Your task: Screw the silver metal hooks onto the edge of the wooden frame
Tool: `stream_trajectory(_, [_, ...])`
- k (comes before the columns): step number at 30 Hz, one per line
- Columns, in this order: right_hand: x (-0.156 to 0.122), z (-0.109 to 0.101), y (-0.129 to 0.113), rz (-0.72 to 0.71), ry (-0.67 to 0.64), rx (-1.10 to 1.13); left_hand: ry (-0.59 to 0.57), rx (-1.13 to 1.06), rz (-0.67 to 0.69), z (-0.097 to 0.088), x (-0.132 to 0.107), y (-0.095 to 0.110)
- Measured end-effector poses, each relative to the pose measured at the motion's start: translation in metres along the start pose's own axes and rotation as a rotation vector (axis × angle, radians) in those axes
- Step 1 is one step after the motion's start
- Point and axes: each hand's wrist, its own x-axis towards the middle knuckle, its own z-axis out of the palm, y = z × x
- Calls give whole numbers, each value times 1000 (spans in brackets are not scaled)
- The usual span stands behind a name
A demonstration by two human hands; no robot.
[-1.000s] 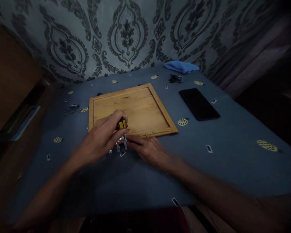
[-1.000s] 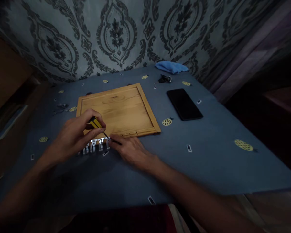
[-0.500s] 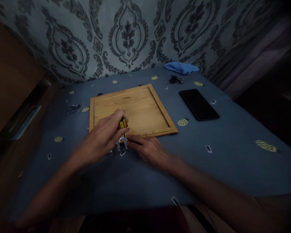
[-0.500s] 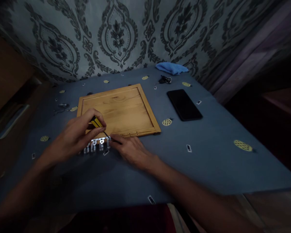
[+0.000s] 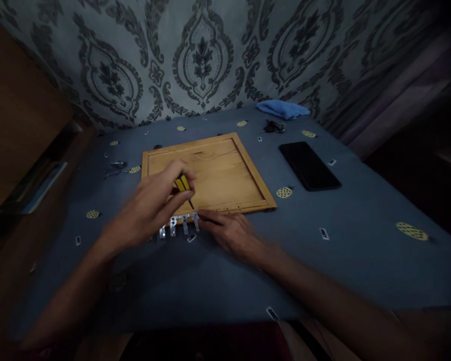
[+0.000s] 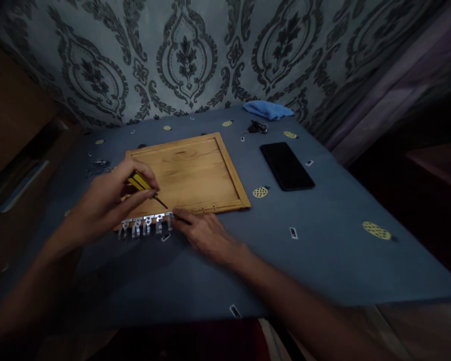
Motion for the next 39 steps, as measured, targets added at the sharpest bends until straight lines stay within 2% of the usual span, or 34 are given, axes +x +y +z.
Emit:
stream_trajectory(3, [0, -1, -1, 14, -24, -1, 69, -7, -2, -7, -2, 1])
stream_trajectory(9, [-1, -3, -2, 31, -49, -27, -44, 21, 9, -4, -3, -4])
stream_trajectory(15, [-1, -3, -2, 32, -56, -33, -54, 27, -8, 1, -3, -8])
stream_trajectory(28, [0, -4, -2, 37, -68, -25, -71, 21, -40, 7, -2, -4])
stream_trajectory(34, [1, -4, -2, 18, -56, -17, -53, 35, -14, 12, -1, -7])
stream_trajectory(39, [-1, 0, 0, 18, -34, 11, -156, 43, -7, 11, -3, -4])
